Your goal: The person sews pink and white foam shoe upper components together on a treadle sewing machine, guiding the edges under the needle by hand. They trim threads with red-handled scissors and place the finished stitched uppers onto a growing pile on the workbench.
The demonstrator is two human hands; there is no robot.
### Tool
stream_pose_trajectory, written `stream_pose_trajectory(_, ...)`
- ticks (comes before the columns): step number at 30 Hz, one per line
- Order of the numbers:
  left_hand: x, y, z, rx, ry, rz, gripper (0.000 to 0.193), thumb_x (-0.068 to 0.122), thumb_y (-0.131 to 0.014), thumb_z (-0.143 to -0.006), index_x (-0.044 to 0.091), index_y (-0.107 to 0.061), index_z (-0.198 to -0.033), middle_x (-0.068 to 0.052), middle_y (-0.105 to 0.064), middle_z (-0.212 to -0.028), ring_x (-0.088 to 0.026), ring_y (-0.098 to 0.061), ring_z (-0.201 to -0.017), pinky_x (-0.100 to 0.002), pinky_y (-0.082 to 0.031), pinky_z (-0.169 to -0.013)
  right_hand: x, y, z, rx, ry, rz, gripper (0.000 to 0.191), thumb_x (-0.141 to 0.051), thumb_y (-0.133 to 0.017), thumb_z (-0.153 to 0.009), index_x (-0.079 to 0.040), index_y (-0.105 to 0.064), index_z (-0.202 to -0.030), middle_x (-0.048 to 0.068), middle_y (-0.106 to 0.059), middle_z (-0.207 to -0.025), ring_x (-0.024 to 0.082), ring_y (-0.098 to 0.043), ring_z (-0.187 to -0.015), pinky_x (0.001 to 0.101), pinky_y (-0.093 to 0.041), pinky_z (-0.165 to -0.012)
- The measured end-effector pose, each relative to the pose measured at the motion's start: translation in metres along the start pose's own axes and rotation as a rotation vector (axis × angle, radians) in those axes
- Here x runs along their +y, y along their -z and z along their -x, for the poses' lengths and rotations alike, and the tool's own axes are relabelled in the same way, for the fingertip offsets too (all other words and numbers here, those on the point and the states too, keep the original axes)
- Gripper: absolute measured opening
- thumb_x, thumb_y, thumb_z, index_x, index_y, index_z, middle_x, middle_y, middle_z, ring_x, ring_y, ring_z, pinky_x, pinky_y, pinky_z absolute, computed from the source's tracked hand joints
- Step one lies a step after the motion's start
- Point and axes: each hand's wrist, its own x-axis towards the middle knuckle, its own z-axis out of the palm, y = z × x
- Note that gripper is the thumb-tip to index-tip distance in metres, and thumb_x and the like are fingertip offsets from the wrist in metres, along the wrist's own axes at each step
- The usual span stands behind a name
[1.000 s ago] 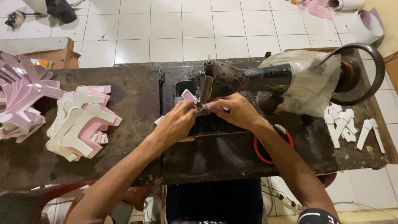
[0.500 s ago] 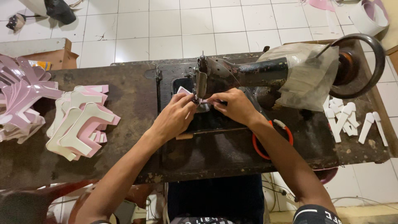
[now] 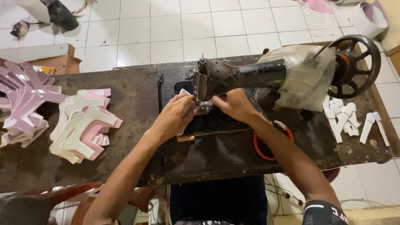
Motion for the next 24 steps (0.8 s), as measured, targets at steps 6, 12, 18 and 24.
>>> stream_pose_trajectory(6, -0.003, 0.007, -0.001, -0.039, 0.065, 0.103, 0.036, 0.014, -0.071, -0.092, 0.000, -0.061, -0.124, -0.019, -0.068, -0.122, -0.038, -0.059, -0.125, -0.045, -0.050, -0.101, 0.022, -0.010, -0.032, 0.177, 0.208, -0.563, 0.021, -0.007, -0.073, -0.090, -0.008, -0.073, -0.111, 0.003, -0.070, -0.089, 0.015, -0.063, -0.079, 0.0317, -0.052, -0.069)
stream_pose_trajectory(12, -0.007, 0.001, 0.001, -0.049, 0.081, 0.105, 0.038, 0.016, -0.072, -0.093, 0.000, -0.060, -0.125, -0.019, -0.067, -0.123, -0.038, -0.060, -0.123, -0.044, -0.051, -0.102, 0.046, -0.027, -0.029, 0.144, 0.078, -0.680, 0.029, 0.000, -0.069, -0.090, -0.006, -0.069, -0.119, -0.002, -0.066, -0.095, 0.008, -0.056, -0.084, 0.0256, -0.049, -0.068)
stream_pose_trajectory(18, -0.006, 0.002, -0.001, 0.019, -0.016, 0.076, 0.027, 0.016, -0.072, -0.092, -0.001, -0.060, -0.110, -0.020, -0.067, -0.124, -0.040, -0.060, -0.119, -0.046, -0.049, -0.100, 0.054, -0.034, -0.028, 0.153, 0.016, -0.725, 0.005, -0.003, -0.068, -0.104, 0.001, -0.070, -0.106, 0.000, -0.055, -0.086, 0.009, -0.047, -0.074, 0.0288, -0.037, -0.059)
stream_pose_trajectory(24, 0.019, -0.008, 0.008, -0.067, 0.116, -0.182, 0.025, 0.024, -0.076, -0.093, 0.003, -0.063, -0.098, -0.013, -0.065, -0.093, -0.031, -0.063, -0.091, -0.045, -0.050, -0.084, 0.038, -0.033, -0.028, 0.072, 0.295, -1.108, 0.013, -0.005, -0.068, -0.102, -0.007, -0.069, -0.115, -0.005, -0.063, -0.100, 0.004, -0.055, -0.087, 0.0229, -0.044, -0.068)
